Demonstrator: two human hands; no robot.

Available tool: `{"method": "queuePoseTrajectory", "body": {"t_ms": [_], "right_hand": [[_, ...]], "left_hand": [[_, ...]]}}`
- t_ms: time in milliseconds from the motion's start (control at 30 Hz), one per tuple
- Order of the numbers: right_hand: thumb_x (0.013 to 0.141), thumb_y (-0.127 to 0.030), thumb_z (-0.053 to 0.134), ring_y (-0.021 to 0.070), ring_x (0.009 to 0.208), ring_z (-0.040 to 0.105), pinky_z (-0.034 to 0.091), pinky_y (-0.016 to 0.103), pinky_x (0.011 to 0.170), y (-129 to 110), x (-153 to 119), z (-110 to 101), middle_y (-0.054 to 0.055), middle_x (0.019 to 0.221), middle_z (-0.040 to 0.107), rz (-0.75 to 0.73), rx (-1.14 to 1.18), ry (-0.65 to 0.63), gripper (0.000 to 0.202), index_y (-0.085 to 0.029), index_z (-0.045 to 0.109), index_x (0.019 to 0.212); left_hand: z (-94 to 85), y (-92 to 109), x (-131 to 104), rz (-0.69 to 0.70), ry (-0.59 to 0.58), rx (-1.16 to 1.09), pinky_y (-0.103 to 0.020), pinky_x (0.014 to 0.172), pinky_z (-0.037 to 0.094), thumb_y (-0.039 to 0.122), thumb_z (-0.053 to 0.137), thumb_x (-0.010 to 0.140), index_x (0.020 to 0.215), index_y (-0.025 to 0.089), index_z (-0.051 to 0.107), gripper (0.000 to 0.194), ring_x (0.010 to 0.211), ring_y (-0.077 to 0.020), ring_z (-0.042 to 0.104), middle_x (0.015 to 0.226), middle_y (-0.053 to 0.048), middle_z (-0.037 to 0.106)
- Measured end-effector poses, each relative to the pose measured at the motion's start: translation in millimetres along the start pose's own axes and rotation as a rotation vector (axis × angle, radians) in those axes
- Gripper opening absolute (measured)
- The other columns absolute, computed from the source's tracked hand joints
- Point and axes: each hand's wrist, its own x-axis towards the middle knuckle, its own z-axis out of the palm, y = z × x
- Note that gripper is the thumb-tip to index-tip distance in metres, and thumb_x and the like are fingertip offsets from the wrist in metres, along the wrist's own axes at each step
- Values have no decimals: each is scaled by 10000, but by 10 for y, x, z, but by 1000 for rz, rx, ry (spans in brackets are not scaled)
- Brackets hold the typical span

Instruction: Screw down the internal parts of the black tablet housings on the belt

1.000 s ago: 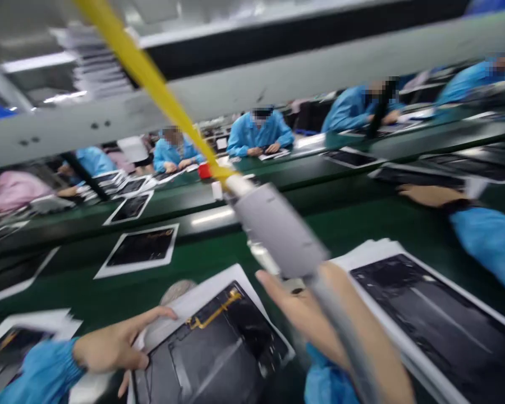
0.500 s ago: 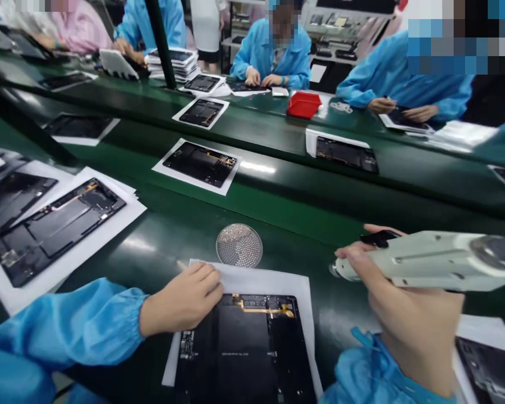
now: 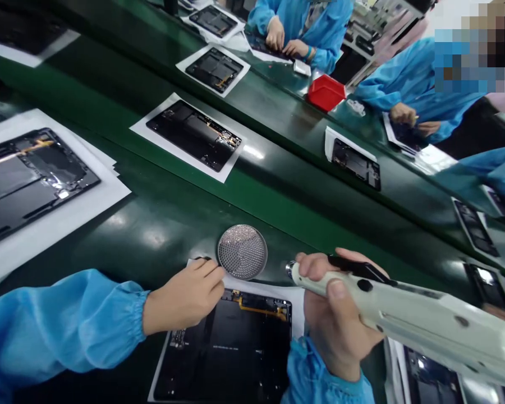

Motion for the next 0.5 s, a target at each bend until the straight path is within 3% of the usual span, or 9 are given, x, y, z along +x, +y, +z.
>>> {"method": "queuePoseTrajectory", "body": {"t_ms": [100,200,300,367,500], "right_hand": [[763,-319,725,178,627,549,504,440,761,-7,-65,88,-29,627,581,19,26,-59,316,-230,623,1049],[799,-200,702,167,637,552,511,431,775,-13,-115,103,-36,627,586,10,16,-126,302,-231,617,1087],[807,-88,682,160,659,566,514,438,817,-17,-148,127,-40,634,604,13,5,-184,343,-229,611,1112],[825,-63,652,155,650,568,520,425,787,5,-162,167,-35,647,617,16,34,-207,331,-227,611,1110],[833,-56,627,152,623,580,527,426,750,142,-197,260,-28,673,629,15,59,-236,309,-228,625,1089]], "left_hand": [[-27,4,-1,-78,54,37,-426,812,479,113,513,895,900,79,644,136,942,-299,571,1015,-161,601],[-106,10,6,-87,-41,55,-405,768,500,112,496,912,962,69,653,170,936,-300,594,1131,-195,606],[-249,35,1,-36,-228,19,-344,622,479,70,536,853,858,89,635,101,756,-249,591,911,-138,615],[-344,72,-10,9,-288,-25,-316,559,442,36,571,789,780,110,610,84,664,-218,556,763,-78,561],[-417,142,-17,11,-198,-29,-347,627,457,86,566,835,785,98,644,93,768,-242,563,836,-103,569]]}}
